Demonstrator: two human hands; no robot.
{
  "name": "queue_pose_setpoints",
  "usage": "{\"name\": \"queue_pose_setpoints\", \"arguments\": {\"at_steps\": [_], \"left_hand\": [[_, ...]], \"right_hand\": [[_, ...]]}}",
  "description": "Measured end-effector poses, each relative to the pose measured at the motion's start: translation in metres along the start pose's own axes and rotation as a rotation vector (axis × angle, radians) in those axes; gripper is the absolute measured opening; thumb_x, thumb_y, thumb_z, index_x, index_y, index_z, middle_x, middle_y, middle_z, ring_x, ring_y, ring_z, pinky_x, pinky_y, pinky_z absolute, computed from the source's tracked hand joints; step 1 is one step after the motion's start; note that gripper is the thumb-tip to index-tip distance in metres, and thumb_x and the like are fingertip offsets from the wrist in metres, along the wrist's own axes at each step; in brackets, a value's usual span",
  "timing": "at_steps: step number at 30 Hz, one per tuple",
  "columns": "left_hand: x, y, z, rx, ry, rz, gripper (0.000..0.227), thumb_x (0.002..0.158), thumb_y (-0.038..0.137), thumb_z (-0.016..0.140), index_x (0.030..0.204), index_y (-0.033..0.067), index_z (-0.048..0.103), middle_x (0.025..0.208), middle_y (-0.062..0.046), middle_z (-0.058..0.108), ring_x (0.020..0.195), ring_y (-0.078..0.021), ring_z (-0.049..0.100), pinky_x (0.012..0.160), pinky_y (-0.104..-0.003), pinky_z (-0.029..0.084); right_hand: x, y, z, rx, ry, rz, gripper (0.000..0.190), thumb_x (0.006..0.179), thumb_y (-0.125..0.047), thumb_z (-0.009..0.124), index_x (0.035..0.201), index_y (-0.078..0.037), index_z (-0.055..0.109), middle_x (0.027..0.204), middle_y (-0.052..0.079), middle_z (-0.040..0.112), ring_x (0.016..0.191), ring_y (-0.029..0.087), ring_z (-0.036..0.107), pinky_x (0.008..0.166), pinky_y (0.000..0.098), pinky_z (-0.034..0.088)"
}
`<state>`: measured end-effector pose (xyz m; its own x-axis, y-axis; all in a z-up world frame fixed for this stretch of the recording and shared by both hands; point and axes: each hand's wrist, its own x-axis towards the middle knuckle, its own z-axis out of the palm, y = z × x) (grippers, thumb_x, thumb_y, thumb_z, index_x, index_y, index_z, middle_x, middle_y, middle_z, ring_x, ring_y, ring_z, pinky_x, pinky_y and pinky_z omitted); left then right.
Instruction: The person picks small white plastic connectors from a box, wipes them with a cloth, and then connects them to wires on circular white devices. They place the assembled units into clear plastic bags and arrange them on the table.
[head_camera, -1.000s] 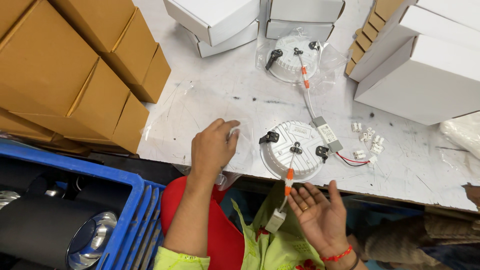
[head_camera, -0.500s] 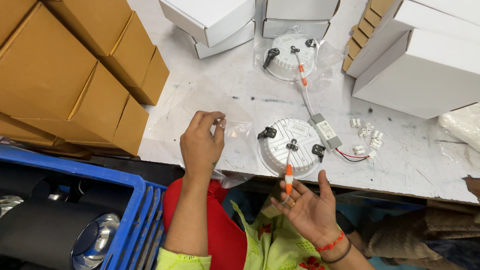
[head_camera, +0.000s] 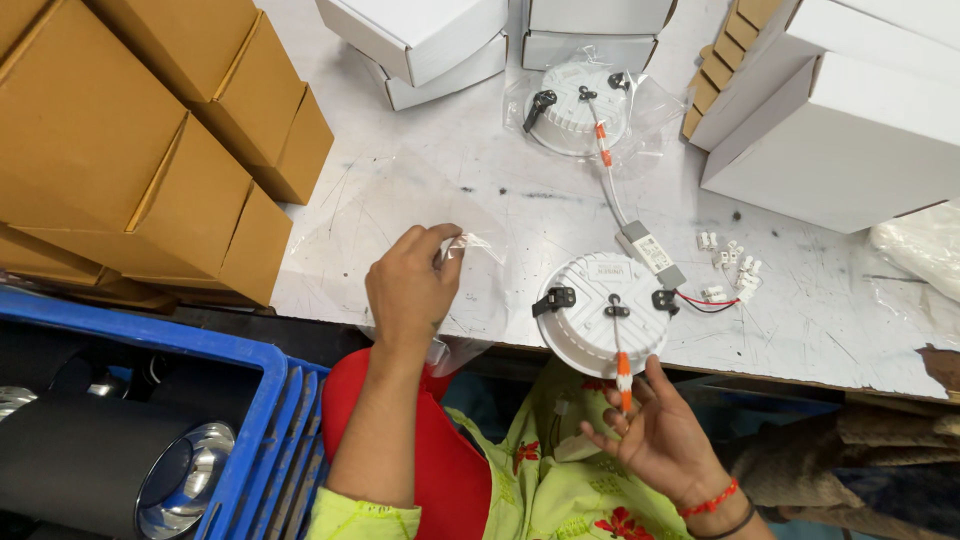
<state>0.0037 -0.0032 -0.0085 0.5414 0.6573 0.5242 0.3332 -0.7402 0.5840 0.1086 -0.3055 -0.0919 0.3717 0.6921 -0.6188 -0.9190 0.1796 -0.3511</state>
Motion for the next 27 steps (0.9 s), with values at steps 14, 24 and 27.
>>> {"name": "queue_pose_setpoints", "arguments": {"at_steps": [14, 24, 27], "left_hand": [[0.0, 0.016, 0.021, -0.054, -0.233, -0.159, 0.023, 0.093, 0.033, 0.07, 0.104, 0.0162, 0.081, 0.073, -0.006, 0.068, 0.056, -0.0212, 0.061, 0.055, -0.037, 0.05], [0.01, 0.03, 0.005, -0.438, -0.327, -0.398, 0.033, 0.096, 0.035, 0.065, 0.11, 0.0102, 0.081, 0.059, -0.014, 0.063, 0.054, -0.0134, 0.051, 0.054, -0.032, 0.045], [0.009, 0.043, -0.004, -0.444, -0.304, -0.259, 0.033, 0.095, 0.037, 0.067, 0.108, 0.0086, 0.079, 0.067, -0.011, 0.074, 0.057, -0.0128, 0.066, 0.057, -0.029, 0.052]], "right_hand": [[-0.024, -0.01, 0.011, -0.146, -0.177, -0.541, 0.045, 0.099, -0.014, 0.045, 0.142, 0.0, 0.051, 0.133, 0.014, 0.064, 0.12, 0.025, 0.062, 0.106, 0.052, 0.044], [0.032, 0.026, 0.01, -0.655, -0.329, -0.588, 0.041, 0.1, -0.007, 0.058, 0.139, 0.006, 0.057, 0.127, 0.011, 0.071, 0.116, 0.016, 0.065, 0.102, 0.0323, 0.05], [0.033, 0.023, 0.014, -0.791, -0.356, -0.594, 0.039, 0.101, -0.008, 0.059, 0.137, 0.006, 0.059, 0.122, 0.01, 0.074, 0.111, 0.014, 0.067, 0.099, 0.0301, 0.052]]}}
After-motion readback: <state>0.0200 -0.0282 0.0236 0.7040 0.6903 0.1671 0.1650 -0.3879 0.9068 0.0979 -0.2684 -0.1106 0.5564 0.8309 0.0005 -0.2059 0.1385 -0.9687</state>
